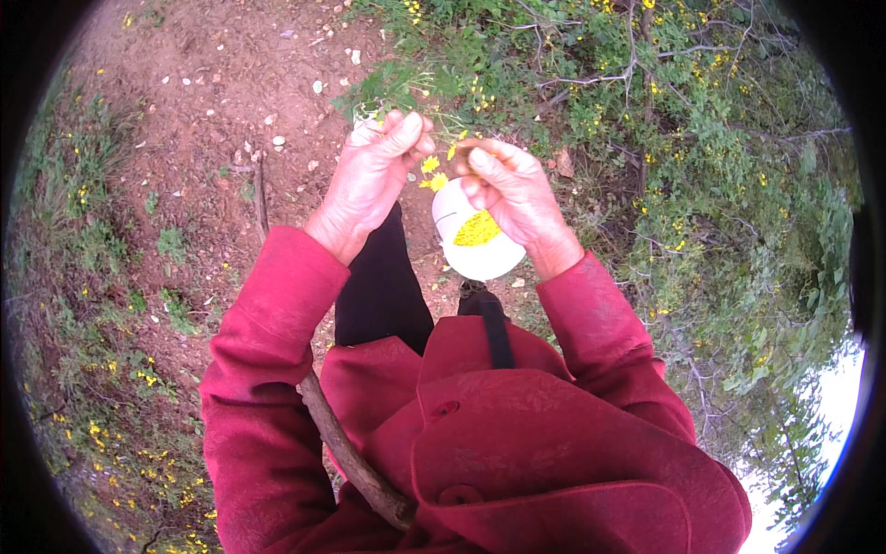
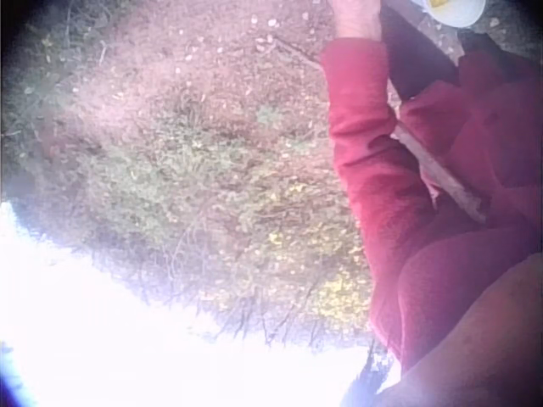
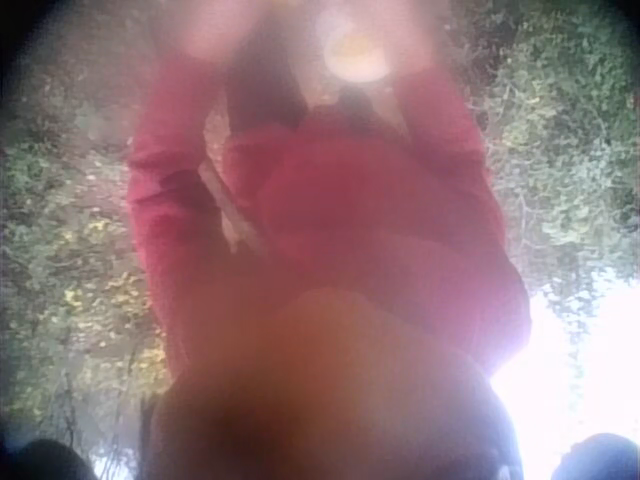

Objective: The person walks along a dirt path in a wooded area and repeatedly plucks small yellow flowers from bushes. They hold a white container in one hand and place the picked flowers into it. The person continues moving and picking flowers throughout the clip.

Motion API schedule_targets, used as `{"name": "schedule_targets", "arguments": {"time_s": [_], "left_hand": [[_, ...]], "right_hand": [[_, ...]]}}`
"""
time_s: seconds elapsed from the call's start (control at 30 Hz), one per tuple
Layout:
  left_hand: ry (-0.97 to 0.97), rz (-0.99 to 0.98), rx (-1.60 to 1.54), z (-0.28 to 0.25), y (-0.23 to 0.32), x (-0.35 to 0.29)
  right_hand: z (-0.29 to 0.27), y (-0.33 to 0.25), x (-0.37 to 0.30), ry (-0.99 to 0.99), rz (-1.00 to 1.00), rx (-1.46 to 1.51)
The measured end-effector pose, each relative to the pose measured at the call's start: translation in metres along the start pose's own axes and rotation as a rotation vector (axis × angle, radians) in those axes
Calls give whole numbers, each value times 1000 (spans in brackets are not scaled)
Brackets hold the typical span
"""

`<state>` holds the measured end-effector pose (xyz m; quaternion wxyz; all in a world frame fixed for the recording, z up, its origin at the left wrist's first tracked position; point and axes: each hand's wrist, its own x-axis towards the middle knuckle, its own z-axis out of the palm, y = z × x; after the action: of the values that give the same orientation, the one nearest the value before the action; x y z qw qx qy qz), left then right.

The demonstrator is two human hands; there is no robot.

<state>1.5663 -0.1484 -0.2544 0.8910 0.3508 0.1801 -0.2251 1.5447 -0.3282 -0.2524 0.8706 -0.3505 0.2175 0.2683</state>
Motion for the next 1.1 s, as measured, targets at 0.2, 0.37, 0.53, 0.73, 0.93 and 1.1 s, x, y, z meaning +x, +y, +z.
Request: {"name": "schedule_targets", "arguments": {"time_s": [0.2,0.37,0.53,0.73,0.93,1.1], "left_hand": [[-37,31,39,0,-5,0],[67,52,78,3,-3,-1],[217,138,280,9,-6,-2],[247,244,569,20,-8,-9],[225,372,624,21,-9,-9],[285,326,562,14,-7,-4]], "right_hand": [[10,10,12,-7,-35,-83],[-4,8,3,-63,-4,-85],[-8,13,-2,-106,-66,-3],[21,31,7,-78,-147,-158],[31,30,13,97,-229,-161],[18,28,6,122,-197,-85]]}}
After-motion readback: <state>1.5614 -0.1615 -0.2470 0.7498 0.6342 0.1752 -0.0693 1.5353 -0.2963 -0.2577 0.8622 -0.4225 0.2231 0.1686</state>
